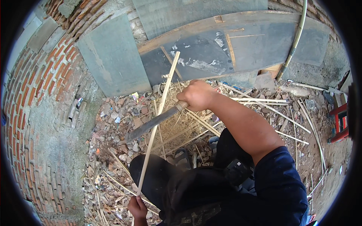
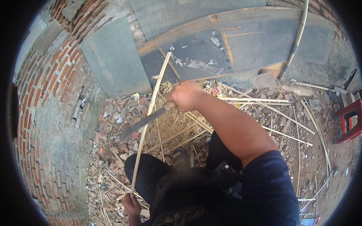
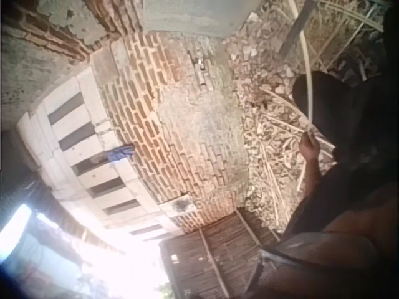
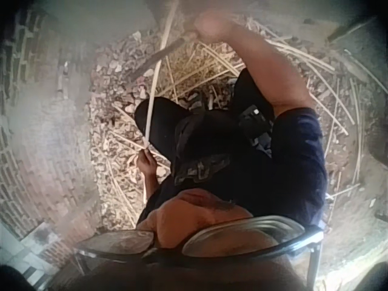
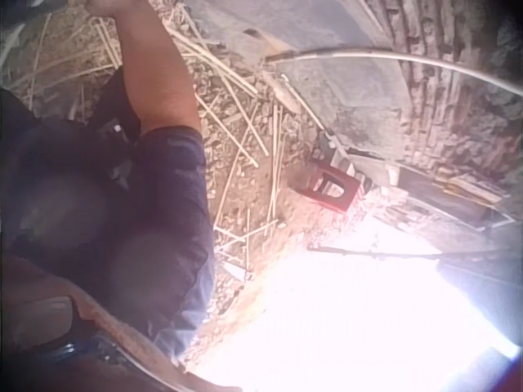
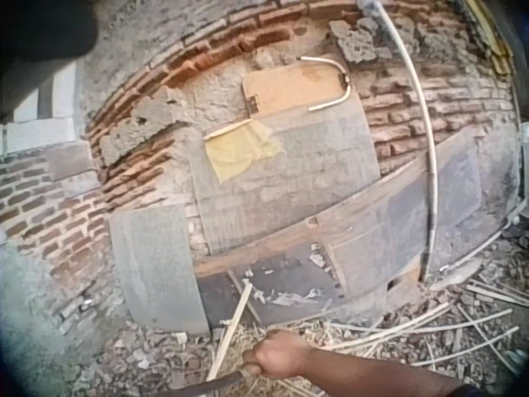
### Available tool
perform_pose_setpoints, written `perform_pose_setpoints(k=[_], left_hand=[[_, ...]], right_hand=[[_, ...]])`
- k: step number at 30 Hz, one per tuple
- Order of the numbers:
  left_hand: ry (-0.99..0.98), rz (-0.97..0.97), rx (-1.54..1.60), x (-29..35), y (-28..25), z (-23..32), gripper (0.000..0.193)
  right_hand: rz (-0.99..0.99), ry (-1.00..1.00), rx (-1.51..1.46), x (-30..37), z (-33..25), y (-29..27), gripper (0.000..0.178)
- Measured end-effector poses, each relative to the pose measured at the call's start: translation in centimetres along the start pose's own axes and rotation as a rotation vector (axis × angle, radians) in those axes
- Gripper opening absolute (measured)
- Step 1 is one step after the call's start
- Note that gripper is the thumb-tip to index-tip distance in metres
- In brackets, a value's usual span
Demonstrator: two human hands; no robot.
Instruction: The person holds a bamboo strip by hand and repeatedly shaves it along its length using a knife.
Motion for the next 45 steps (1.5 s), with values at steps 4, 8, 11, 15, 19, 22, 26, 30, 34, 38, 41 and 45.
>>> perform_pose_setpoints(k=[4, 8, 11, 15, 19, 22, 26, 30, 34, 38, 41, 45], left_hand=[[-0.052, 0.019, -0.02, 2.5, -0.1, -2.5, 0.037], [-0.035, 0.039, -0.07, 3.7, -1.0, -3.7, 0.036], [-0.073, 0.004, -0.008, 3.1, -1.2, -3.1, 0.034], [-0.084, -0.079, -0.113, 3.1, -0.9, -4.3, 0.033], [-0.001, -0.012, -0.083, 0.8, -0.9, -0.7, 0.03], [-0.093, -0.03, 0.061, 0.1, -0.7, 0.1, 0.028], [-0.072, -0.076, 0.04, -0.1, -0.2, 0.1, 0.03], [-0.01, -0.006, -0.022, -0.1, 0.0, 0.8, 0.032], [-0.022, 0.042, -0.086, 1.0, 1.1, -0.6, 0.036], [0.015, 0.063, -0.157, 1.2, 1.3, -0.8, 0.033], [0.044, 0.051, -0.203, 0.8, 0.8, -0.4, 0.029], [0.005, 0.027, -0.183, 0.8, 0.4, -1.1, 0.029]], right_hand=[[0.004, 0.151, -0.107, 1.0, 3.7, 1.0, 0.021], [0.253, 0.469, -0.13, 2.6, 7.2, 1.1, 0.02], [0.28, 0.445, -0.118, 2.5, 6.4, 0.7, 0.016], [0.149, 0.265, -0.087, 1.2, 3.1, -0.2, 0.017], [0.087, 0.085, -0.053, 0.5, 1.1, -0.2, 0.018], [0.065, 0.098, -0.044, 0.6, 1.1, 0.1, 0.019], [0.04, 0.112, -0.047, 0.9, 1.0, 0.2, 0.021], [-0.002, 0.086, -0.054, 0.5, -0.2, -0.3, 0.02], [-0.011, 0.143, -0.127, 0.5, 1.3, -0.2, 0.02], [0.082, 0.416, -0.13, 1.7, 5.6, 1.1, 0.019], [-0.008, 0.409, -0.09, 1.6, 4.8, 0.6, 0.021], [-0.083, 0.153, -0.056, 0.5, 1.1, 0.0, 0.02]])
Point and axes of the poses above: each hand's wrist, its own x-axis away from the middle knuckle, its own y-axis out of the palm, z = x × y, the point moved 4 cm from there along -x, towards the middle knuckle, and after that the axes turned 6 degrees about z, right-handed, at the moved point
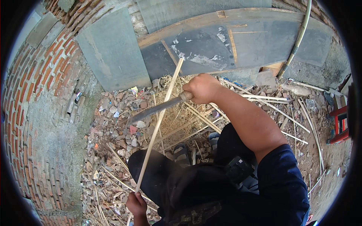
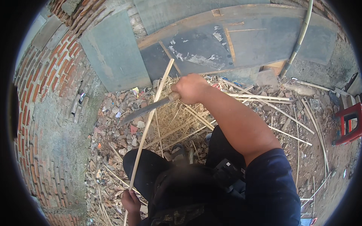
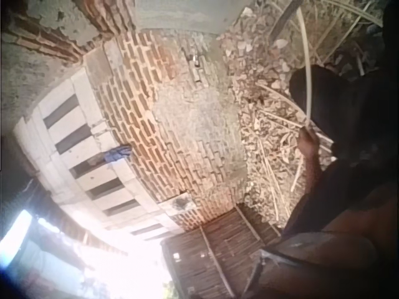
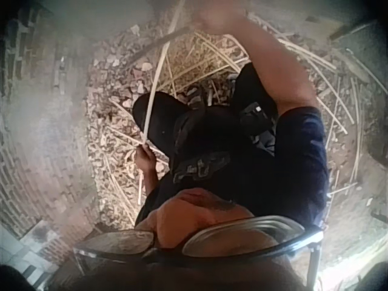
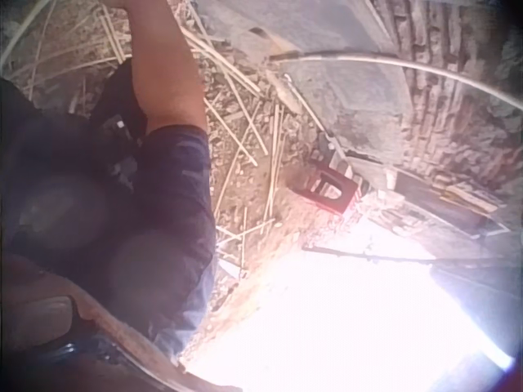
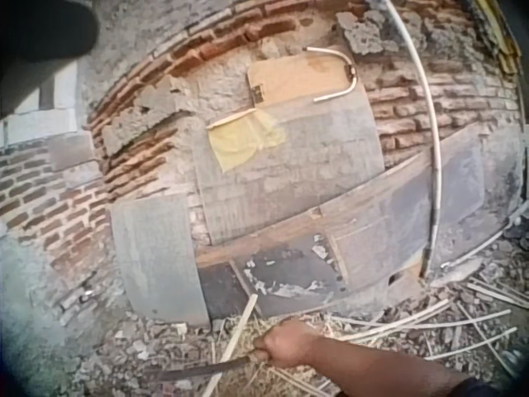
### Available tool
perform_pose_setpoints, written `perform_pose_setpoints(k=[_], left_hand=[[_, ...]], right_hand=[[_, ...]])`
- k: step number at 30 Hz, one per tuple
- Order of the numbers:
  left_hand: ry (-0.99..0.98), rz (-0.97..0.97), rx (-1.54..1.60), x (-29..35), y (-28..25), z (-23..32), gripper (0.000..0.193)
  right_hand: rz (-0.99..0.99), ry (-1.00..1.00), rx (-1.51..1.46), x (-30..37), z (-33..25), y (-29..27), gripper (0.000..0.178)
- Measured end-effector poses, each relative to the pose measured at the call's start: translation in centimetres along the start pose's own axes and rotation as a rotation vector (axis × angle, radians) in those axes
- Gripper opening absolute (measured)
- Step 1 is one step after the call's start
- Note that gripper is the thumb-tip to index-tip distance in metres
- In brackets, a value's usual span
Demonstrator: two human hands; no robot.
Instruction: The person holds a bamboo strip by hand and repeatedly shaves it along its length using a knife.
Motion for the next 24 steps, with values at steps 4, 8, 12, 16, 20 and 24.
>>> perform_pose_setpoints(k=[4, 8, 12, 16, 20, 24], left_hand=[[0.02, 0.05, -0.009, 0.2, 0.7, -0.1, 0.03], [0.01, 0.009, 0.002, -0.1, 0.8, -0.3, 0.029], [0.024, -0.017, 0.035, -0.9, -0.4, 0.7, 0.03], [-0.021, -0.172, 0.241, -2.5, -0.9, 2.2, 0.038], [-0.05, -0.246, 0.319, -2.3, -0.7, 1.4, 0.041], [0.017, -0.173, 0.214, -2.1, 0.3, 1.4, 0.037]], right_hand=[[0.052, 0.241, -0.158, -0.2, 3.8, 1.7, 0.021], [0.292, 0.426, -0.221, 0.9, 7.8, 2.4, 0.025], [0.227, 0.283, -0.159, 1.1, 5.0, 0.3, 0.024], [0.072, 0.071, -0.108, 0.0, 0.5, 0.7, 0.022], [-0.068, -0.027, -0.102, -0.9, 0.1, 2.5, 0.022], [0.201, 0.355, -0.259, -0.5, 5.5, 3.6, 0.025]])
Point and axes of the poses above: each hand's wrist, its own x-axis away from the middle knuckle, its own y-axis out of the palm, z = x × y, the point moved 4 cm from there along -x, towards the middle knuckle, and after that the axes turned 6 degrees about z, right-handed, at the moved point
